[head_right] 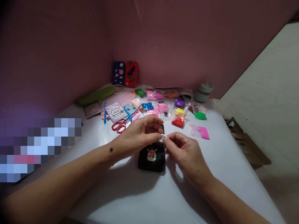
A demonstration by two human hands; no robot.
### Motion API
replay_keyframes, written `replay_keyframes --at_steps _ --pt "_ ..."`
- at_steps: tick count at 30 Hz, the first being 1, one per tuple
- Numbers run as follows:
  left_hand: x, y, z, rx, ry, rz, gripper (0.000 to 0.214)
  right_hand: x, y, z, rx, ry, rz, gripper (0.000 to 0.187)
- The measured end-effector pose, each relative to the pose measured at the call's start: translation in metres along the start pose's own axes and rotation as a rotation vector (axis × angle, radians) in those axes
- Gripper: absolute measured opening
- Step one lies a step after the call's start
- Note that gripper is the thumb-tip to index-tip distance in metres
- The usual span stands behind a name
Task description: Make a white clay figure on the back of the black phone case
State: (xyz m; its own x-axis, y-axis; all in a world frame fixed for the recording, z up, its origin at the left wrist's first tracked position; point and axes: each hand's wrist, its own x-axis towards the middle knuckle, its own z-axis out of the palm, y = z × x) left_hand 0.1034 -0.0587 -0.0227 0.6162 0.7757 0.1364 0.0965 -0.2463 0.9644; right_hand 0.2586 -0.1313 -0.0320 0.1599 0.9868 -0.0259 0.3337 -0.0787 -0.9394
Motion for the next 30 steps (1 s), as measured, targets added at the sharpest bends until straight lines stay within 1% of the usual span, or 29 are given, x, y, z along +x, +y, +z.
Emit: replay_keyframes --at_steps 4,9,12,15,19,23,26,30 --pt "-0.0001 -0.0022 0.0015 0.006 0.016 0.08 0.028 0.0005 -0.0011 0.001 -0.016 -0.014 0.006 0.025" --pt "-0.0014 -0.0042 0.0037 -0.042 0.025 0.123 0.029 -0.0007 -0.0037 0.0017 -0.028 -0.016 -0.006 0.022" --pt "-0.0022 -0.0009 0.0024 -0.014 0.02 0.094 0.031 -0.0019 -0.0061 0.0011 -0.04 0.0 -0.028 0.021" --pt "-0.003 0.0017 0.0007 0.021 0.004 0.051 0.036 -0.0017 -0.0081 0.0006 -0.041 -0.013 -0.017 0.023" --pt "-0.0034 0.0003 0.0012 0.015 -0.021 0.089 0.036 -0.0013 -0.0081 0.0005 -0.059 -0.057 -0.026 0.024" --pt "-0.0032 -0.0003 0.0027 0.014 -0.002 0.131 0.03 -0.003 -0.0068 0.0006 -0.056 -0.033 -0.045 0.018" --pt "-0.0034 0.0008 0.0024 0.034 -0.001 0.127 0.03 -0.0035 -0.0069 0.0001 -0.069 -0.014 -0.057 0.016" --pt "-0.0034 -0.0001 0.0016 0.067 -0.007 0.121 0.032 -0.002 -0.007 -0.0007 -0.081 -0.033 -0.067 0.014"
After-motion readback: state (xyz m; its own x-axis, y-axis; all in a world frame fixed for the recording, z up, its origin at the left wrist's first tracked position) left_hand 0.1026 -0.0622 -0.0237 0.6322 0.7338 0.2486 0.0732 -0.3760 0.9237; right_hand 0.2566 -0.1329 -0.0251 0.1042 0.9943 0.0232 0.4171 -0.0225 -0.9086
